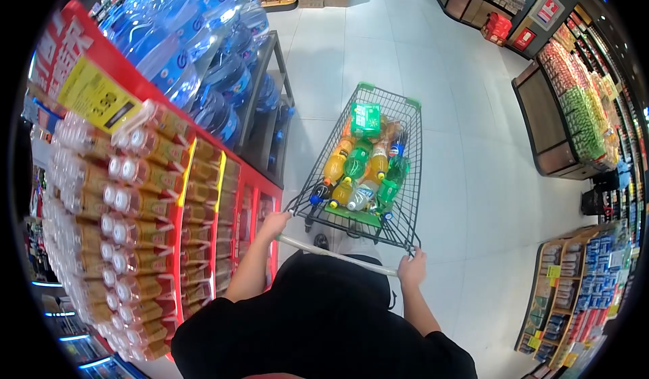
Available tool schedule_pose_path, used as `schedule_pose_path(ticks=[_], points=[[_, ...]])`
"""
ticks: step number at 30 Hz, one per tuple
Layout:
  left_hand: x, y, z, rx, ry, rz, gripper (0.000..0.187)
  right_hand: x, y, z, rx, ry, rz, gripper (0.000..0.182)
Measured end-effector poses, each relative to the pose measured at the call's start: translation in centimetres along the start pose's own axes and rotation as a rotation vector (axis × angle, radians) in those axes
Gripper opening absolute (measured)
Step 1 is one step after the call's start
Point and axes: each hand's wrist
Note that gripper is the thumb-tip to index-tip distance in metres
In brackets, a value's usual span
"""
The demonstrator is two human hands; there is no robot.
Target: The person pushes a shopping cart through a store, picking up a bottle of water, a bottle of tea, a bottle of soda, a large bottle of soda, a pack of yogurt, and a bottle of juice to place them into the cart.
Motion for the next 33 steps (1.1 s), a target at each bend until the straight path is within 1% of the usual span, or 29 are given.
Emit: schedule_pose_path(ticks=[2, 5, 7, 10, 12, 14, 15, 16, 18, 22, 24, 26, 28, 29, 32, 33], points=[[1.8, 0.1, -2.2, -0.021, -0.003, -0.032, 0.055, -1.4, 0.3, -2.5, -0.007, -0.005, 0.004, 0.045], [4.0, 0.3, -4.6, -0.019, 0.027, 0.02, 0.053, -3.1, 0.2, -6.1, -0.012, 0.025, 0.01, 0.045], [5.0, -0.2, -6.5, 0.034, 0.117, 0.129, 0.05, -4.6, 0.7, -8.5, -0.042, 0.011, 0.034, 0.047], [7.9, -0.5, -9.4, 0.005, 0.164, 0.146, 0.045, -6.6, 1.2, -14.1, -0.054, 0.047, 0.03, 0.047], [10.2, -0.8, -11.4, 0.005, 0.157, 0.13, 0.044, -8.1, 1.5, -18.5, -0.057, 0.069, 0.031, 0.046], [12.1, -1.5, -13.1, 0.002, 0.196, 0.243, 0.041, -9.4, 2.0, -22.2, -0.07, 0.076, 0.034, 0.046], [14.5, -0.9, -13.1, 0.018, 0.219, 0.212, 0.048, -10.2, 2.0, -24.4, -0.064, 0.113, 0.034, 0.046], [14.4, -1.3, -14.7, 0.021, 0.217, 0.207, 0.048, -11.2, 2.4, -26.1, -0.057, 0.147, 0.037, 0.045], [14.3, -2.5, -17.5, 0.042, 0.153, 0.271, 0.045, -13.4, 3.1, -29.5, -0.066, 0.157, 0.064, 0.044], [18.0, -2.2, -20.3, 0.059, 0.148, 0.333, 0.043, -16.8, 3.2, -36.3, -0.094, 0.229, 0.107, 0.045], [19.8, -2.0, -21.7, 0.099, 0.207, 0.436, 0.04, -19.0, 3.0, -39.7, -0.097, 0.27, 0.13, 0.046], [21.1, -1.7, -23.1, 0.106, 0.247, 0.436, 0.038, -21.2, 3.0, -42.0, -0.101, 0.263, 0.099, 0.043], [22.1, -1.7, -25.2, 0.148, 0.29, 0.455, 0.036, -22.9, 2.6, -44.7, -0.099, 0.303, 0.088, 0.043], [22.5, -1.6, -26.2, 0.168, 0.224, 0.426, 0.034, -24.0, 2.4, -46.2, -0.088, 0.333, 0.07, 0.043], [25.2, -0.3, -28.2, 0.183, 0.257, 0.471, 0.035, -28.1, 2.7, -49.5, -0.107, 0.325, 0.046, 0.046], [25.3, -0.1, -29.2, 0.178, 0.273, 0.479, 0.035, -29.1, 2.2, -50.3, -0.116, 0.329, 0.061, 0.046]])
Point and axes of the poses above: each hand's wrist, its own z-axis away from the middle knuckle, its own y-axis out of the back of the hand, x = y × z, and after that the axes turned 2 degrees about x, right-handed
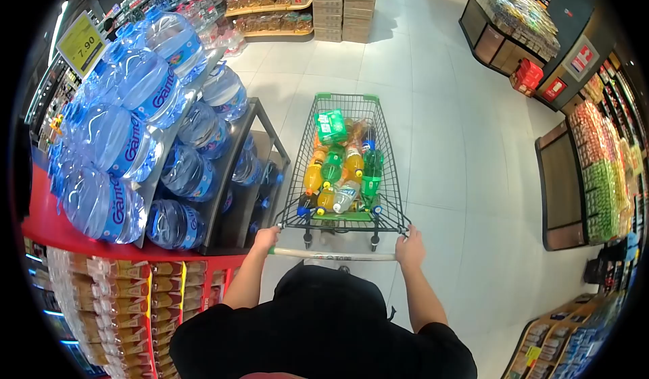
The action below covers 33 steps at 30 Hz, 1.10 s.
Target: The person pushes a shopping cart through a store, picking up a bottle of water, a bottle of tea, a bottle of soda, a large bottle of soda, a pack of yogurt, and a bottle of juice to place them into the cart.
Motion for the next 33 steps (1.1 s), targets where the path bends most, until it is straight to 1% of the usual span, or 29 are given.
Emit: schedule_pose_path(ticks=[2, 6, 8, 9, 11, 12, 14, 15, 17, 18, 19, 20, 21, 22, 23, 24, 25, 26, 28, 29, 31, 32, 33], points=[[1.4, -0.1, -2.1, -0.016, 0.04, 0.033, 0.037, -1.3, -1.1, -3.0, 0.134, -0.042, -0.151, 0.049], [5.0, 0.0, -6.1, -0.022, 0.007, -0.049, 0.039, -4.3, -2.1, -9.1, 0.097, -0.001, -0.136, 0.053], [7.2, 0.2, -8.0, -0.075, -0.145, -0.382, 0.04, -5.9, -1.8, -11.4, 0.062, 0.04, -0.067, 0.052], [8.3, 0.0, -9.1, -0.074, -0.144, -0.367, 0.04, -6.7, -1.9, -12.8, 0.066, 0.052, -0.058, 0.052], [10.3, -0.1, -11.4, -0.19, 0.056, -0.033, 0.039, -8.4, -2.8, -15.6, 0.17, 0.06, -0.028, 0.045], [11.2, 0.2, -13.0, -0.186, 0.06, -0.026, 0.039, -9.5, -2.8, -17.1, 0.168, 0.068, -0.025, 0.045], [12.4, 0.6, -16.7, -0.519, 0.234, 0.272, 0.041, -11.4, -2.5, -20.3, -0.003, -0.16, -0.024, 0.04], [12.9, 0.3, -17.8, -0.513, 0.243, 0.28, 0.041, -12.4, -2.3, -21.8, -0.012, -0.153, -0.018, 0.04], [14.4, -0.6, -19.0, -0.271, 0.185, 0.293, 0.053, -14.4, -2.2, -24.5, -0.03, -0.179, -0.048, 0.043], [15.5, -0.8, -19.2, -0.167, 0.156, 0.226, 0.058, -14.8, -2.9, -26.1, -0.022, -0.134, -0.049, 0.051], [17.1, -1.0, -19.2, -0.063, 0.125, 0.158, 0.063, -15.6, -3.2, -27.7, -0.032, -0.126, -0.053, 0.051], [19.2, -0.8, -19.0, -0.024, 0.137, 0.166, 0.046, -16.5, -3.5, -29.3, -0.049, -0.147, -0.052, 0.054], [19.1, -1.3, -20.7, 0.003, 0.107, 0.184, 0.049, -16.9, -3.9, -31.1, -0.065, -0.168, -0.05, 0.058], [19.4, -1.6, -22.1, 0.006, 0.105, 0.194, 0.048, -14.1, -7.5, -35.0, -0.038, -0.087, -0.032, 0.067], [19.6, -1.8, -23.6, 0.008, 0.103, 0.207, 0.048, -14.8, -7.2, -36.6, -0.042, -0.076, -0.032, 0.067], [19.7, -1.9, -25.2, 0.016, 0.106, 0.214, 0.048, -16.0, -6.4, -38.1, -0.183, -0.176, -0.227, 0.069], [20.2, -2.2, -26.7, -0.006, 0.117, 0.183, 0.054, -16.6, -6.2, -40.2, -0.323, -0.274, -0.421, 0.071], [20.5, -2.4, -28.1, -0.03, 0.129, 0.152, 0.071, -17.3, -6.3, -41.9, -0.327, -0.262, -0.415, 0.071], [23.2, -2.4, -28.4, -0.03, 0.138, 0.172, 0.072, -17.0, -8.6, -46.3, -0.334, -0.229, -0.393, 0.085], [24.4, -2.5, -28.7, -0.035, 0.142, 0.182, 0.074, -17.0, -9.4, -48.2, -0.339, -0.217, -0.389, 0.085], [24.8, -3.5, -31.7, -0.029, 0.132, 0.132, 0.073, -18.3, -10.5, -52.1, -0.284, -0.167, -0.275, 0.087], [25.2, -4.1, -32.9, -0.031, 0.129, 0.13, 0.073, -19.2, -10.7, -54.0, -0.29, -0.145, -0.272, 0.087], [26.8, -4.3, -32.4, -0.017, 0.136, 0.144, 0.073, -20.0, -10.5, -55.3, -0.269, -0.141, -0.248, 0.088]])
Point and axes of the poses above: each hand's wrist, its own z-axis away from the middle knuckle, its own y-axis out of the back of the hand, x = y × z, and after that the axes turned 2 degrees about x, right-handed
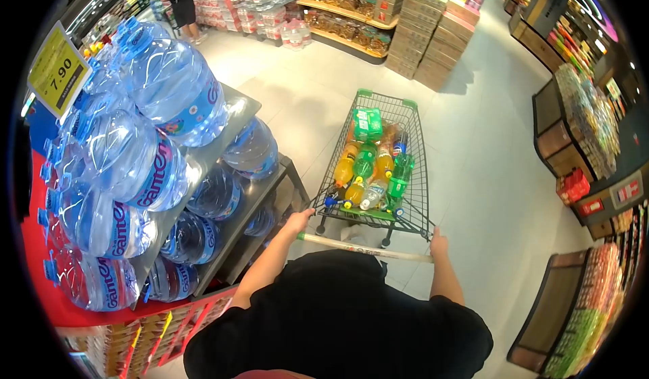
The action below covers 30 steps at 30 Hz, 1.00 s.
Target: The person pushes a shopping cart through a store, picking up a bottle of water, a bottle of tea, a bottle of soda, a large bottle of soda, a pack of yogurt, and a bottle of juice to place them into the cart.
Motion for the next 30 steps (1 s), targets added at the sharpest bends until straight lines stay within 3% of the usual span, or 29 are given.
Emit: schedule_pose_path(ticks=[2, 3, 8, 15, 17, 21, 27, 29, 30], points=[[4.4, -0.5, 2.3, -0.044, -0.022, 0.072, 0.072, -2.4, 0.3, -3.5, 0.014, 0.023, 0.023, 0.088], [5.3, -0.7, 1.2, -0.058, -0.03, -0.054, 0.067, -3.1, 0.5, -5.6, -0.008, 0.06, 0.069, 0.086], [8.0, -2.7, -3.3, -0.114, -0.027, 0.018, 0.064, -5.8, -0.4, -16.1, 0.057, 0.183, 0.247, 0.087], [11.3, -3.8, -8.2, -0.062, 0.001, 0.124, 0.069, -16.2, 0.0, -21.2, 0.031, 0.304, 0.301, 0.087], [12.8, -3.5, -8.3, -0.014, -0.024, 0.0, 0.07, -18.7, -0.4, -22.1, 0.089, 0.382, 0.311, 0.086], [14.1, -4.0, -10.7, 0.014, -0.018, 0.056, 0.071, -23.3, -1.6, -27.5, -0.005, 0.319, 0.358, 0.085], [16.0, -3.4, -12.5, 0.04, 0.002, 0.169, 0.071, -31.2, -3.5, -30.1, -0.027, 0.523, 0.382, 0.086], [15.7, -3.7, -14.0, 0.125, 0.026, 0.269, 0.063, -35.4, -3.6, -29.8, -0.173, 0.354, 0.419, 0.081], [16.1, -3.3, -13.9, 0.133, 0.033, 0.288, 0.063, -36.9, -4.0, -29.5, -0.178, 0.369, 0.435, 0.081]])
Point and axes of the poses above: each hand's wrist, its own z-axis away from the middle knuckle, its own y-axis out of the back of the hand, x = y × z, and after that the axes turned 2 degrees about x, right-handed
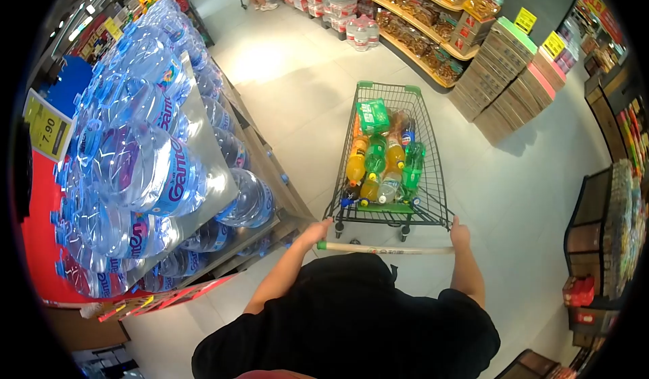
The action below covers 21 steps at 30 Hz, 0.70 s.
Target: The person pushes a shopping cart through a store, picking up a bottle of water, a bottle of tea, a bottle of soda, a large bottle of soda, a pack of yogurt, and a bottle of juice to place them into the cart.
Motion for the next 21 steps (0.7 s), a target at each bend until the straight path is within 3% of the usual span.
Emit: schedule_pose_path(ticks=[6, 9, 11, 12, 14, 15, 16, 17, 19, 21], points=[[4.0, 0.6, -0.2, 0.117, 0.04, -0.008, 0.061, -8.1, 0.9, -4.9, 0.099, 0.189, 0.17, 0.081], [3.5, 1.4, -2.1, 0.145, -0.066, 0.06, 0.059, -12.3, 0.8, -7.6, 0.082, 0.286, 0.184, 0.086], [2.6, 1.3, -4.6, 0.183, -0.052, 0.172, 0.057, -19.4, 4.1, -3.1, -0.088, 0.056, 0.066, 0.074], [2.5, 1.3, -5.4, 0.217, -0.04, 0.277, 0.055, -20.1, 3.5, -3.7, -0.086, 0.06, 0.073, 0.074], [4.5, 1.5, -4.9, 0.228, 0.012, 0.178, 0.05, -21.8, 2.0, -5.3, 0.31, 0.349, 0.142, 0.055], [6.3, 0.9, -4.1, 0.472, -0.066, 0.009, 0.051, -23.7, 2.1, -4.5, 0.372, 0.355, 0.021, 0.035], [7.7, 0.5, -3.5, 0.714, -0.142, -0.16, 0.058, -24.7, 1.7, -4.6, 0.377, 0.359, 0.024, 0.035], [8.9, 0.5, -2.9, 0.712, -0.14, -0.153, 0.058, -25.6, 0.9, -5.1, 0.411, 0.39, -0.02, 0.031], [10.6, 0.9, -2.3, 0.63, -0.129, -0.236, 0.076, -27.7, -1.2, -5.2, 0.483, 0.477, -0.077, 0.02], [12.0, 2.4, -2.4, 0.65, -0.111, -0.242, 0.077, -29.7, -2.5, -4.8, 0.502, 0.577, 0.027, 0.018]])
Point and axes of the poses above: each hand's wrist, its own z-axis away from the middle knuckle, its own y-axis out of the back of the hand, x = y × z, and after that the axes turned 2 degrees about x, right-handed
